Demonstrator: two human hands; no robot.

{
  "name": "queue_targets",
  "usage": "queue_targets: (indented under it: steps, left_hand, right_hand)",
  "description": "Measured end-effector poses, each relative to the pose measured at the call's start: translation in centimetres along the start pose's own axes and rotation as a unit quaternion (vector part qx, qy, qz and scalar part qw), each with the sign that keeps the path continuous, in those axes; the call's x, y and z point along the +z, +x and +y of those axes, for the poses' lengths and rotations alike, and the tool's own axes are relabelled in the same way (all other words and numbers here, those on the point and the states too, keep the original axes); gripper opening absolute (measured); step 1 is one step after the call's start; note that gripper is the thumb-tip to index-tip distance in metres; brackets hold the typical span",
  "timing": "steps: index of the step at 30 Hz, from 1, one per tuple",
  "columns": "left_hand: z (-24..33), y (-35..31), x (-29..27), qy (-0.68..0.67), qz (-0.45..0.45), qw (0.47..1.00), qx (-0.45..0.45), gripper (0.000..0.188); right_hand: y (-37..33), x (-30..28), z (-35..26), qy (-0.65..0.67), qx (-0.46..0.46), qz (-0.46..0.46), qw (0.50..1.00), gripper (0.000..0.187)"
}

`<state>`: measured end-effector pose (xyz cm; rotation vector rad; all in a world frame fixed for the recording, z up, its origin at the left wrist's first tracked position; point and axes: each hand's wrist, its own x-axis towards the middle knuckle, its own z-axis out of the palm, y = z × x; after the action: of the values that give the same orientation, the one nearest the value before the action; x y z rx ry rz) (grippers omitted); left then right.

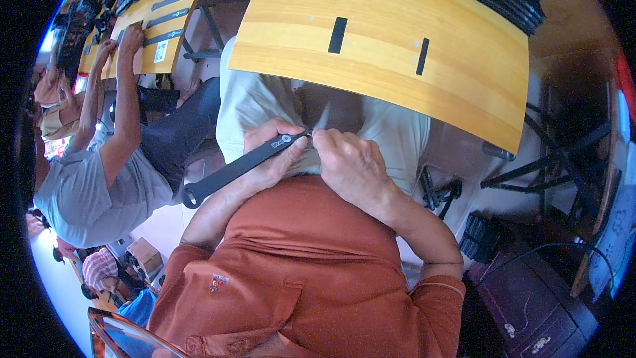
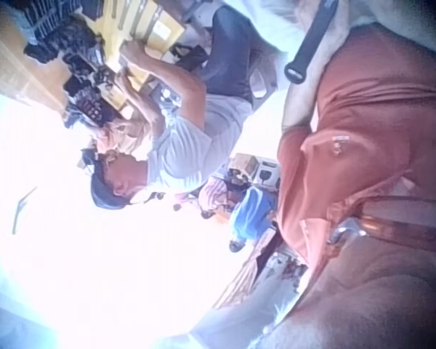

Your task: Manually aligning and assembling black garment straps using a pin-jig on a wooden table.

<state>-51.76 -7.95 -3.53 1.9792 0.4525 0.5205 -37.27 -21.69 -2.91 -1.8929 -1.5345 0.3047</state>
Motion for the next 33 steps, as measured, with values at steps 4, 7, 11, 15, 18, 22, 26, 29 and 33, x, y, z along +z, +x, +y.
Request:
queue_targets:
  steps: [4, 7, 11, 15, 18, 22, 26, 29, 33]
  left_hand:
    - [-0.7, -0.4, -0.1, -0.122, -0.020, 0.989, -0.082, 0.013]
    - [-1.5, -1.1, -0.9, -0.238, -0.061, 0.952, -0.184, 0.015]
    - [-1.8, -1.2, -0.9, -0.314, -0.083, 0.924, -0.202, 0.016]
    - [-1.6, -1.2, 0.2, -0.317, -0.031, 0.920, -0.229, 0.021]
    - [-0.6, -0.8, 0.9, -0.323, 0.033, 0.911, -0.253, 0.024]
    - [-1.3, -1.1, 0.8, -0.278, 0.022, 0.924, -0.260, 0.025]
    - [-2.5, -1.8, 0.8, -0.234, -0.024, 0.948, -0.215, 0.025]
    - [-2.3, -1.9, -0.1, -0.185, -0.071, 0.961, -0.191, 0.023]
    - [-0.7, -1.0, -1.2, -0.058, -0.192, 0.961, -0.193, 0.020]
  right_hand:
    - [0.3, 0.3, 1.1, 0.075, -0.037, 0.030, 0.996, 0.009]
    - [0.4, 0.0, 1.8, 0.121, -0.057, 0.008, 0.991, 0.014]
    - [0.4, 0.3, 1.9, 0.141, -0.061, 0.010, 0.988, 0.019]
    - [0.4, 1.0, 1.2, 0.137, -0.026, 0.032, 0.990, 0.019]
    - [0.3, 1.5, 1.2, 0.122, -0.019, 0.042, 0.991, 0.023]
    - [0.2, 1.3, 0.9, 0.109, -0.019, 0.027, 0.993, 0.027]
    - [-0.2, 0.6, 1.5, 0.104, -0.022, -0.029, 0.994, 0.027]
    - [-0.2, -0.6, 1.5, 0.063, -0.029, -0.118, 0.991, 0.028]
    - [0.5, -1.7, 1.4, 0.024, -0.034, -0.233, 0.972, 0.031]
